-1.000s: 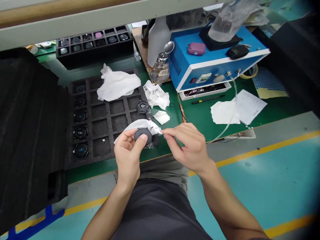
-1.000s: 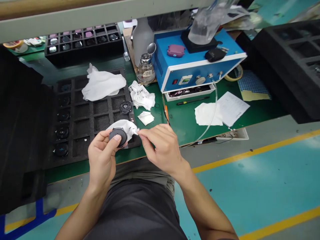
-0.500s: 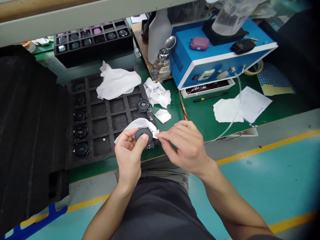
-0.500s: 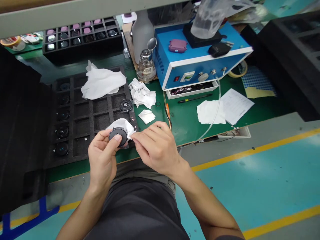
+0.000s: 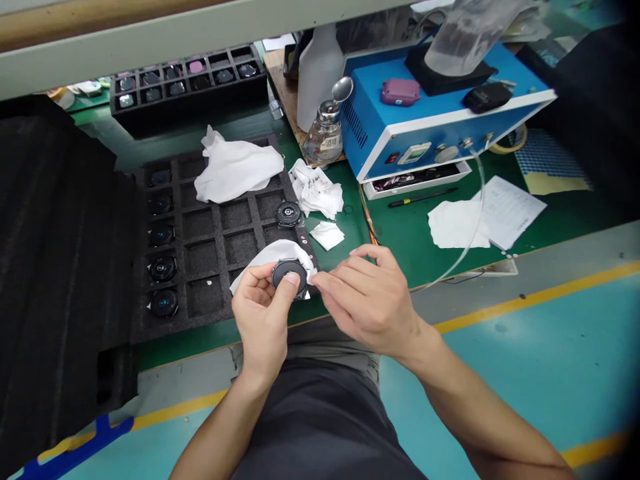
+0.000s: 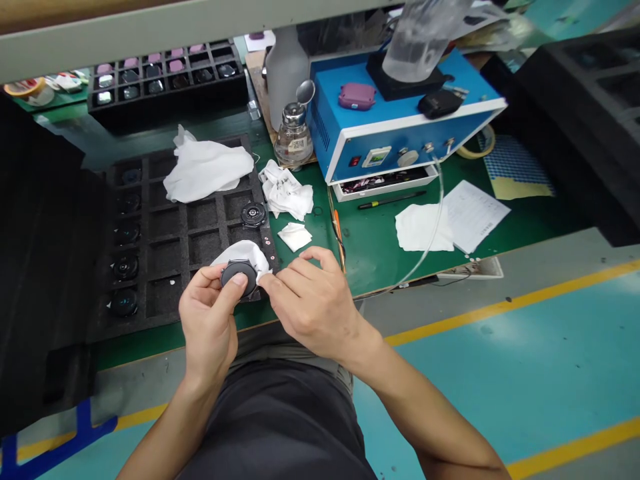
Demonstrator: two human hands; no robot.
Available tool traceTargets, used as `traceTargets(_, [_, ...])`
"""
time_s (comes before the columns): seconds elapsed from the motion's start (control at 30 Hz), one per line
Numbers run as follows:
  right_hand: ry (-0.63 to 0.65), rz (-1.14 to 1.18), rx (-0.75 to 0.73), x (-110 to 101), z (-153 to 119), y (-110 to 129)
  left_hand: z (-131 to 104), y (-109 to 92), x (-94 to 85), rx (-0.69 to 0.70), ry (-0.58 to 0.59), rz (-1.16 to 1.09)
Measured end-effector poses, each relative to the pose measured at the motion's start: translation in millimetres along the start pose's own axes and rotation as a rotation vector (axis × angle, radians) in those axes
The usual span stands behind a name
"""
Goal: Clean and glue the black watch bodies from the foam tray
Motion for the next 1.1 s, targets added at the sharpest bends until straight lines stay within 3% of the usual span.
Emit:
traceTargets(0.4, [-0.060, -0.112, 0.039, 1.1, 6.7, 1.2, 0.9, 0.3, -2.0, 0.003, 0.004, 0.011])
traceTargets(0.7, [0.077, -0.016, -0.035, 2.6, 4.3, -3.3, 1.2, 2.5, -3.0, 0.003, -0.026, 0.005])
traceTargets(1.1, [0.041, -0.007, -0.013, -0.5, -0.4, -9.6, 1.0, 2.8, -5.6, -0.041, -0.025, -0.022])
Point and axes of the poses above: each hand's wrist, its own z-axis towards the middle knuckle, its own x-axis out of the palm, y = z × x, the point moved 4 cm from there along z, towards the middle knuckle, and after that the axes turned 4 degrees about z, right-handed, at the moved point
